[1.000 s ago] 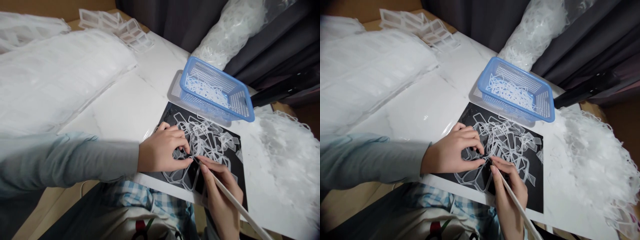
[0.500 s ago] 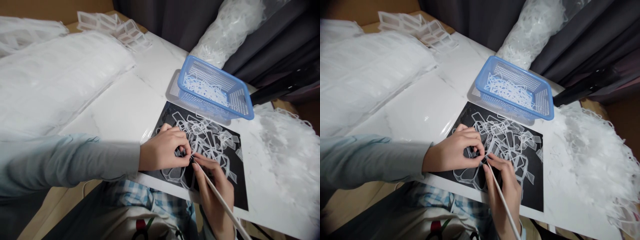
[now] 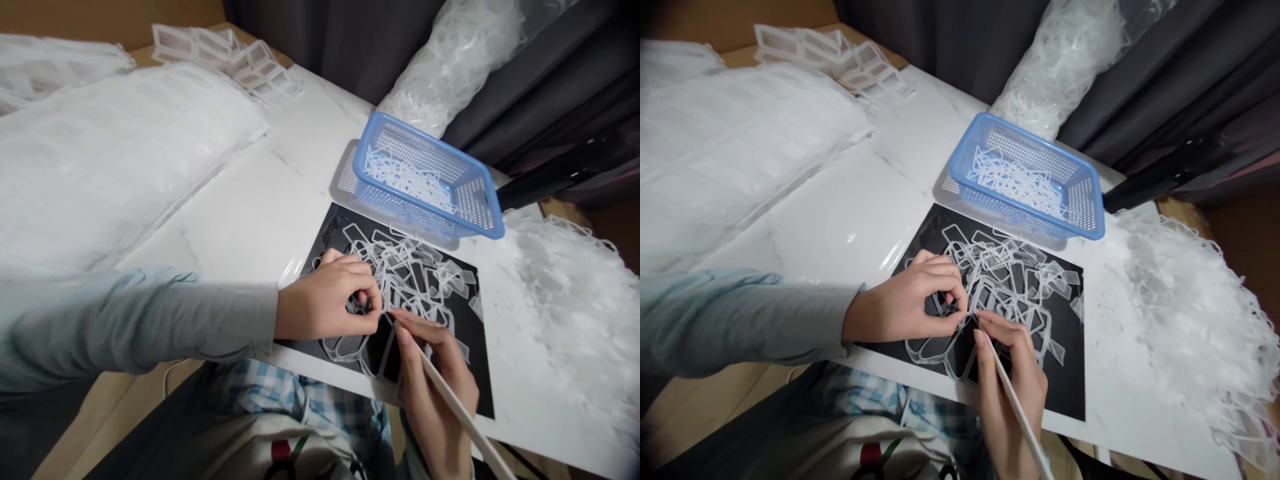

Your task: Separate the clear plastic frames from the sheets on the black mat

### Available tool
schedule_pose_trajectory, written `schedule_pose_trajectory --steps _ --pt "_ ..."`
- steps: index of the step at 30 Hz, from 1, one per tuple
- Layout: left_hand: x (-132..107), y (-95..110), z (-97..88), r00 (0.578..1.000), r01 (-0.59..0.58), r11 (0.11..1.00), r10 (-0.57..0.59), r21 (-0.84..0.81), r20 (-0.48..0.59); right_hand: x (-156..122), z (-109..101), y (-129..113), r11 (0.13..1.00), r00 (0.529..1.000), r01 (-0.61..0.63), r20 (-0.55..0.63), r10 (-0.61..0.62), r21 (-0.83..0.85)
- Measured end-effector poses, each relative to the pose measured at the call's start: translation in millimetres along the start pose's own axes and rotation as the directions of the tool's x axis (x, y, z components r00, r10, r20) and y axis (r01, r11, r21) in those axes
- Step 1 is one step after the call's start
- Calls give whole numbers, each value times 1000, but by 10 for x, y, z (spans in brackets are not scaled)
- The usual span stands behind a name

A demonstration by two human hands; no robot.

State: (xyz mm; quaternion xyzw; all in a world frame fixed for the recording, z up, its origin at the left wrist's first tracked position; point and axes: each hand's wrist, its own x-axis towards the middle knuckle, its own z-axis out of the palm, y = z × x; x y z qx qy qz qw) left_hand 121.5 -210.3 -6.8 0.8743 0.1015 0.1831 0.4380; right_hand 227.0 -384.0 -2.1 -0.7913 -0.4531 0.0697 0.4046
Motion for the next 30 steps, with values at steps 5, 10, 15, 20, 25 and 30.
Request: schedule_pose_trajectory --steps 5,10,15,20,25,30 --pt "-6 9 2 999 -8 1000 8 4 -46 12 -18 -30 999 1000 -9 20 8 34" --pt "-3 1 0 999 -7 1000 8 7 -45 31 -11 -82 999 999 48 18 -48 7" --pt "-1 -10 6 999 -9 1000 10 27 -39 17 2 -101 997 998 70 3 -70 -23" --pt "-5 -14 5 1000 4 999 -3 37 -14 -12 -2 -120 998 993 50 -101 -53 -32" --pt "-9 -16 0 1000 -3 999 4 39 -14 -9 12 -137 1000 996 23 -87 -23 5" --pt "-14 0 -5 1000 -6 999 7 50 -8 -26 13 -109 993 995 -98 -18 99 64"
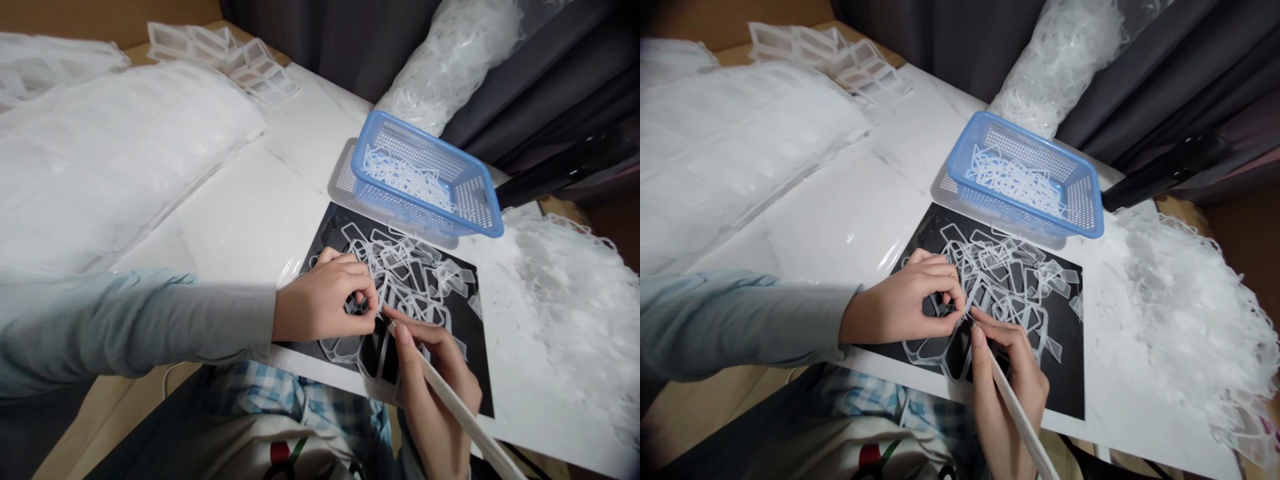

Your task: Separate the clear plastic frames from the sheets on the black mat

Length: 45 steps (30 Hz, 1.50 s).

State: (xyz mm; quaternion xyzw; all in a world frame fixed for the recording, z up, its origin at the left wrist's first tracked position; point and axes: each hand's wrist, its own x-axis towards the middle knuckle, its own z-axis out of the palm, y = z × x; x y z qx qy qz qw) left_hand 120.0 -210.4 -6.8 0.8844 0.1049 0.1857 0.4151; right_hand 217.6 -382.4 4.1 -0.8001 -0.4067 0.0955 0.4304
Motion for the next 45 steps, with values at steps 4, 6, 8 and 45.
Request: schedule_pose_trajectory --steps 4,6,8,45 --pt "-6 4 2 1000 -2 1000 2 10 1 11 -21 29 993 994 -81 78 75 84" --pt "-9 -2 5 1000 -11 1000 11 9 0 28 -31 38 988 991 -89 107 75 130" --pt "-11 -11 6 1000 -15 1000 15 7 1 43 -34 45 982 990 -93 120 74 162" --pt "-42 -29 4 998 -50 999 50 -16 21 215 -234 309 981 940 -34 -339 -33 -189"
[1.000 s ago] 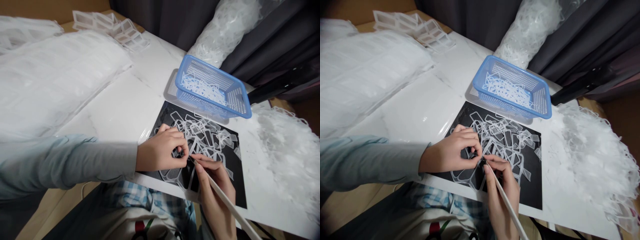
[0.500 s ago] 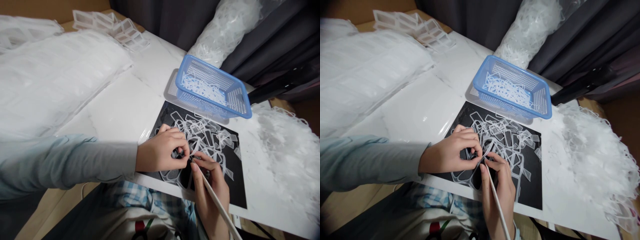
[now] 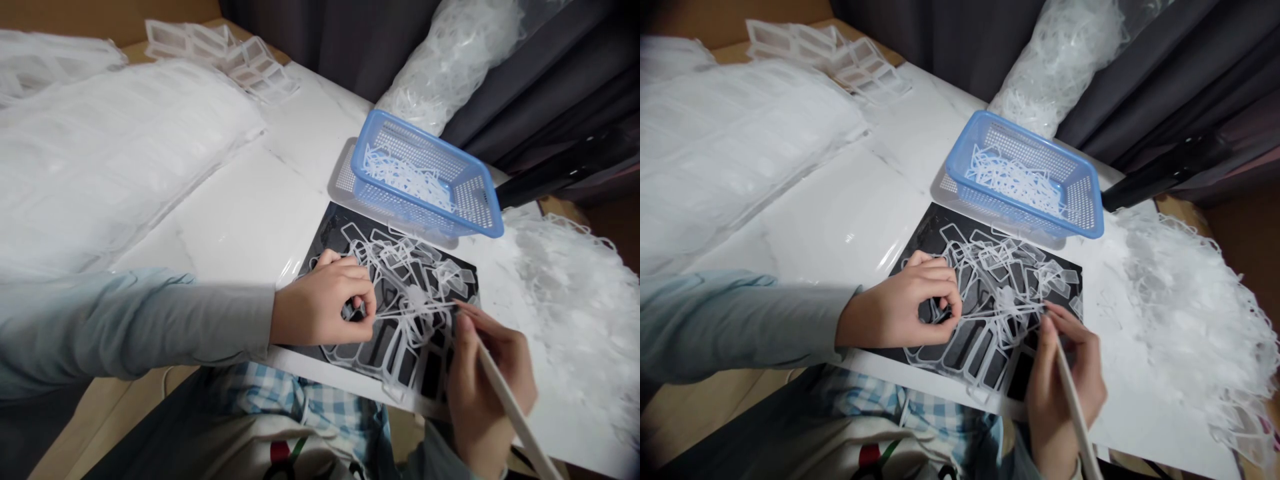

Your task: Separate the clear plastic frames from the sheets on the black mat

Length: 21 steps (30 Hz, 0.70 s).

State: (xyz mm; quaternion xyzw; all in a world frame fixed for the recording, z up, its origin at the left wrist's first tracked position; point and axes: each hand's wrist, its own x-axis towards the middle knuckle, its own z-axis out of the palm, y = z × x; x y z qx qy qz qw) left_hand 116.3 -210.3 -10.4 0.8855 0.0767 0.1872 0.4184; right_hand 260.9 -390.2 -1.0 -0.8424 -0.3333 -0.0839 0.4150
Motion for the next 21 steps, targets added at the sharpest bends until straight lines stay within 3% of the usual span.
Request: schedule_pose_trajectory --steps 5,13,15,17,21 --pt "9 17 -8 1000 10 1000 -11 26 19 169 -149 197 978 969 -80 -244 31 -194" --pt "-5 23 -22 1000 5 999 -5 35 22 243 -234 250 959 923 -176 -375 82 -224" --pt "-16 30 -31 1000 1 999 -2 35 19 224 -228 223 980 946 -142 -309 94 -138" --pt "-23 39 -40 1000 -3 1000 2 31 15 174 -206 157 994 984 -104 -150 99 -30" --pt "-19 56 -54 1000 -15 1000 15 17 24 30 -163 -9 997 997 -72 39 71 42"
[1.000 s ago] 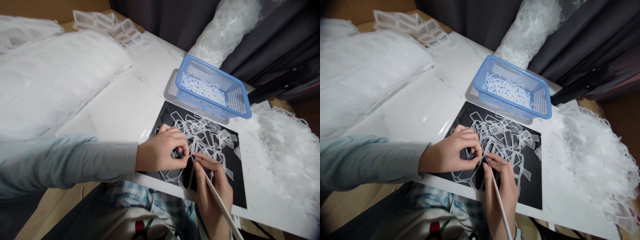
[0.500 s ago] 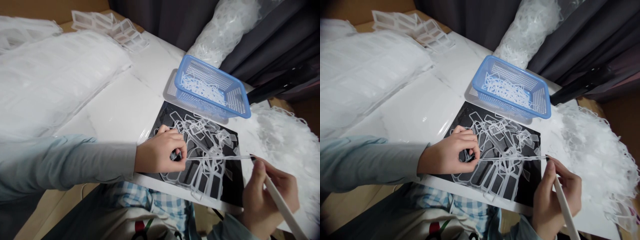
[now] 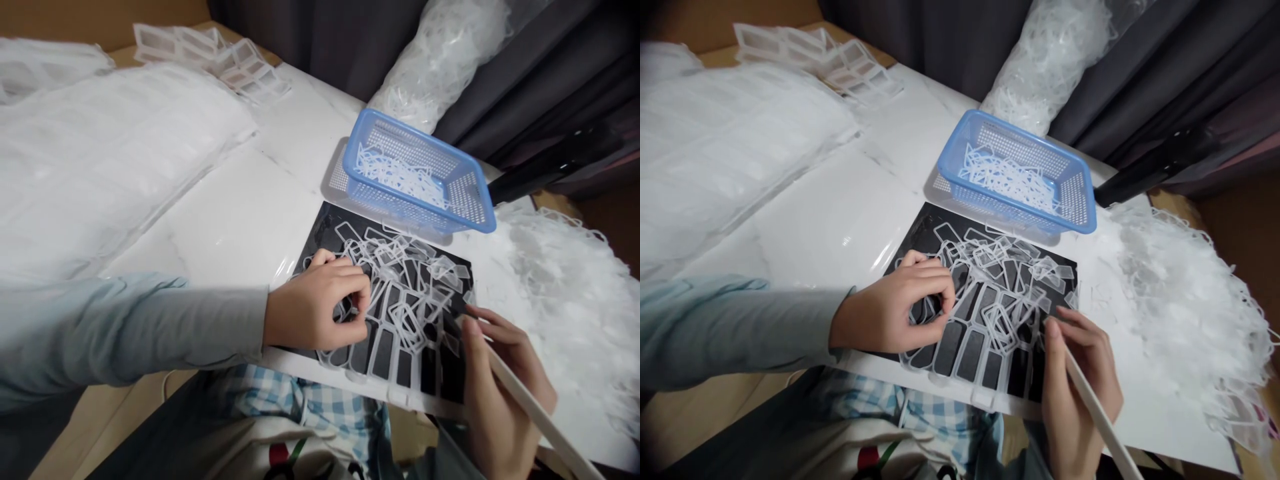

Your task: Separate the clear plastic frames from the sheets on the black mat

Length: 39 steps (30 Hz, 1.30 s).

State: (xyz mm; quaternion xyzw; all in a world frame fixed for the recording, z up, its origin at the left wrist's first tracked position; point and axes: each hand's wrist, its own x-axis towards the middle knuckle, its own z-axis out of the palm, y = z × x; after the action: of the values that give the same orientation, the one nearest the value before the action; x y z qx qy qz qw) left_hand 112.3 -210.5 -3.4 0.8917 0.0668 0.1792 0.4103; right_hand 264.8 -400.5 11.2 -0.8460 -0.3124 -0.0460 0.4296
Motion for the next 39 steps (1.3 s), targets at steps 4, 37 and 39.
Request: schedule_pose_trajectory --steps 4,37,39 --pt "6 21 -5 1000 -8 999 8 44 -16 -127 24 -55 995 958 34 279 -59 92" --pt "-92 -39 56 934 -344 823 347 451 79 -367 221 -3 820 772 565 405 -490 -85" --pt "-93 -42 54 933 -350 822 349 450 90 -375 238 -12 832 794 545 380 -474 -101"
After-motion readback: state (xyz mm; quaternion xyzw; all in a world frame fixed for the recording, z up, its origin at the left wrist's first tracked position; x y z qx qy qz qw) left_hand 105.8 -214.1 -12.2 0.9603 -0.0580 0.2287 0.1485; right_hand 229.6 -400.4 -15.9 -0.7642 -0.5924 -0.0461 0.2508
